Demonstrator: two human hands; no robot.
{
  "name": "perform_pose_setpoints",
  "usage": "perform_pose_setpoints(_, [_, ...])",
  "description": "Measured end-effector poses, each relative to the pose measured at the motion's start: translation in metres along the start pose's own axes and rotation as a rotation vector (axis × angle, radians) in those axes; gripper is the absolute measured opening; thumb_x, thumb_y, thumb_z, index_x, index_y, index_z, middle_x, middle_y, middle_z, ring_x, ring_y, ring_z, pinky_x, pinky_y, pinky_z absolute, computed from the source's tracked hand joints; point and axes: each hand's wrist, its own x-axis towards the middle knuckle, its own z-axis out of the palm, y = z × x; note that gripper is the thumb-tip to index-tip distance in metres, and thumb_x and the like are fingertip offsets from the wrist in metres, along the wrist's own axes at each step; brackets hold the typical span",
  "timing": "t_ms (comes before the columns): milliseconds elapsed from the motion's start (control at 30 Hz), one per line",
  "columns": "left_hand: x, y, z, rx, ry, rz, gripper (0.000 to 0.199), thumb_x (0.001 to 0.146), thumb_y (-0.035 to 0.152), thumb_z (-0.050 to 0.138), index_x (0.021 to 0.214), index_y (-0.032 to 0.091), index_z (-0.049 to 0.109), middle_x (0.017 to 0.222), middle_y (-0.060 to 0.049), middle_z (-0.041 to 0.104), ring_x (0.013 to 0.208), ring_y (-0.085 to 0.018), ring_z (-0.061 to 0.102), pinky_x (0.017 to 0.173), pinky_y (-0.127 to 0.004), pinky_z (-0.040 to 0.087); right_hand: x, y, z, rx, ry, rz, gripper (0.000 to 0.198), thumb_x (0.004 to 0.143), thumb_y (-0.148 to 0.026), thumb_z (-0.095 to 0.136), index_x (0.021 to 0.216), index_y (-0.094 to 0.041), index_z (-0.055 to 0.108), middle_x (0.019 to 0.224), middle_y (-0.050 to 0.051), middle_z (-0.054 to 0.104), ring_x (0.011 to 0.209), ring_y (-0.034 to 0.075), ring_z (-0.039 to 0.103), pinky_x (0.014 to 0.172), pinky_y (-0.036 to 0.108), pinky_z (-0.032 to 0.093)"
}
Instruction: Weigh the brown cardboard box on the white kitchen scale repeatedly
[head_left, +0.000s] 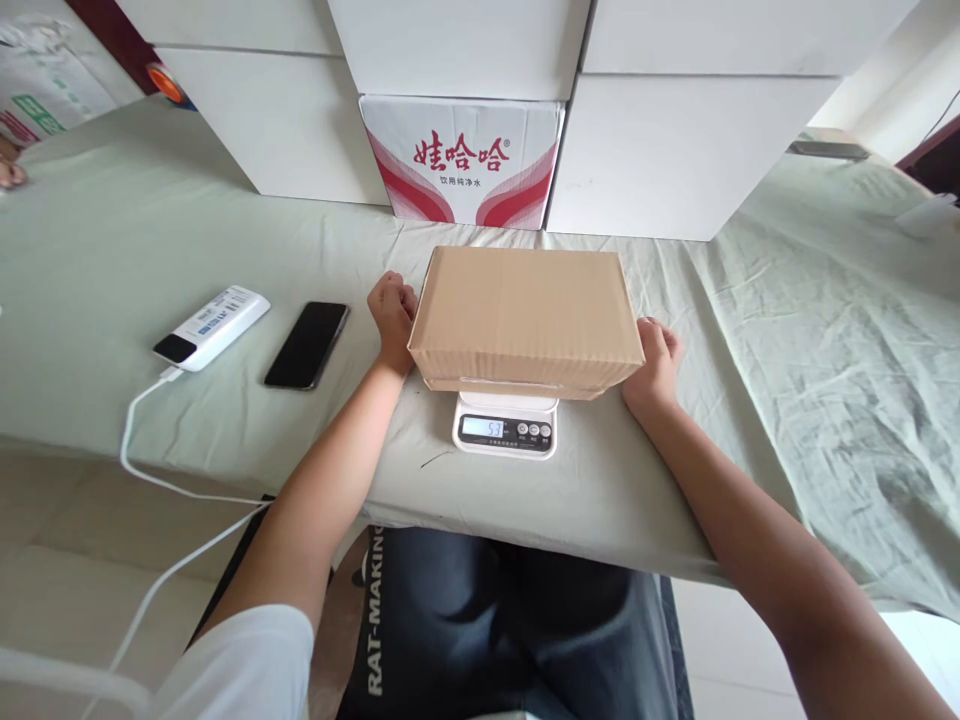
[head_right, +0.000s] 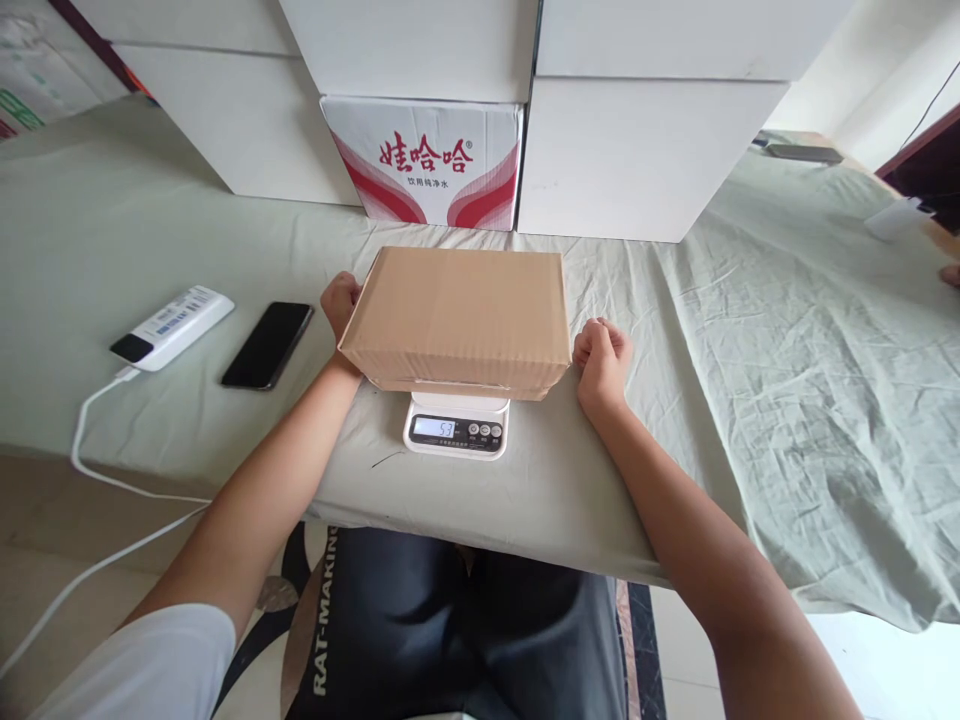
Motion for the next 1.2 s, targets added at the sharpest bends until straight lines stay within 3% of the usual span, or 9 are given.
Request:
perform_pose_setpoints(67, [-0.009, 0.005, 0.009, 0.01, 0.04, 0.071, 0.057, 0.113, 0.003, 0.049, 0.066, 0.025, 0.027, 0.055, 0.009, 0.022, 0.051, -0.007, 0.021, 0.054, -0.031, 0.023, -0.002, -0.002, 0.001, 0.015, -0.005, 0.009, 0.075, 0.084, -0.061, 0.088, 0.057, -0.025, 0.029, 0.062, -0.007, 0.019, 0.056, 0.009, 0.017, 0.05, 0.031, 0.014])
perform_pose_setpoints(200, [-0.01, 0.003, 0.01, 0.105, -0.055, 0.181, 0.057, 0.108, -0.004, 0.042, 0.062, 0.024, 0.025, 0.055, 0.008, 0.021, 0.054, -0.008, 0.018, 0.055, -0.033, 0.017, -0.004, -0.002, 0.001, 0.031, -0.035, -0.002, 0.075, 0.082, -0.061, 0.088, 0.056, -0.025, 0.027, 0.062, -0.007, 0.017, 0.058, 0.009, 0.015, 0.053, 0.031, 0.013])
perform_pose_setpoints(367, [0.001, -0.014, -0.006, 0.177, -0.218, 0.275, 0.052, 0.105, 0.007, 0.054, 0.063, 0.025, 0.027, 0.062, 0.007, 0.021, 0.06, -0.011, 0.018, 0.059, -0.033, 0.017, -0.009, -0.003, 0.001, 0.021, -0.085, -0.017, 0.074, 0.084, -0.063, 0.085, 0.057, -0.024, 0.027, 0.062, -0.006, 0.017, 0.057, 0.01, 0.016, 0.053, 0.03, 0.014])
perform_pose_setpoints(533, [0.006, -0.024, -0.012, 0.243, -0.328, 0.276, 0.058, 0.094, 0.039, 0.077, 0.065, 0.025, 0.029, 0.064, 0.007, 0.023, 0.063, -0.01, 0.02, 0.06, -0.032, 0.018, -0.015, -0.001, 0.0, 0.014, -0.154, -0.069, 0.068, 0.085, -0.064, 0.081, 0.056, -0.023, 0.036, 0.059, -0.005, 0.024, 0.058, 0.01, 0.022, 0.054, 0.03, 0.023])
perform_pose_setpoints(667, [0.009, -0.027, -0.013, 0.24, -0.368, 0.27, 0.064, 0.091, 0.049, 0.079, 0.065, 0.025, 0.026, 0.063, 0.006, 0.025, 0.063, -0.01, 0.021, 0.059, -0.031, 0.019, -0.018, 0.007, -0.001, 0.013, -0.186, -0.102, 0.069, 0.084, -0.069, 0.082, 0.057, -0.023, 0.038, 0.06, -0.005, 0.024, 0.058, 0.01, 0.022, 0.053, 0.029, 0.022])
perform_pose_setpoints(933, [0.007, -0.028, -0.013, 0.223, -0.399, 0.257, 0.066, 0.096, 0.048, 0.078, 0.067, 0.025, 0.023, 0.065, 0.006, 0.024, 0.062, -0.011, 0.021, 0.057, -0.03, 0.021, -0.023, 0.005, 0.003, 0.015, -0.256, -0.106, 0.073, 0.083, -0.075, 0.08, 0.057, -0.023, 0.034, 0.063, -0.005, 0.02, 0.061, 0.01, 0.017, 0.054, 0.028, 0.02])
perform_pose_setpoints(1200, [0.004, -0.026, -0.011, 0.216, -0.352, 0.246, 0.058, 0.099, 0.036, 0.074, 0.064, 0.023, 0.029, 0.063, 0.005, 0.026, 0.06, -0.01, 0.023, 0.057, -0.029, 0.022, -0.022, 0.006, 0.001, 0.028, -0.249, -0.107, 0.067, 0.085, -0.066, 0.08, 0.059, -0.022, 0.035, 0.065, -0.005, 0.02, 0.063, 0.01, 0.016, 0.056, 0.028, 0.02])
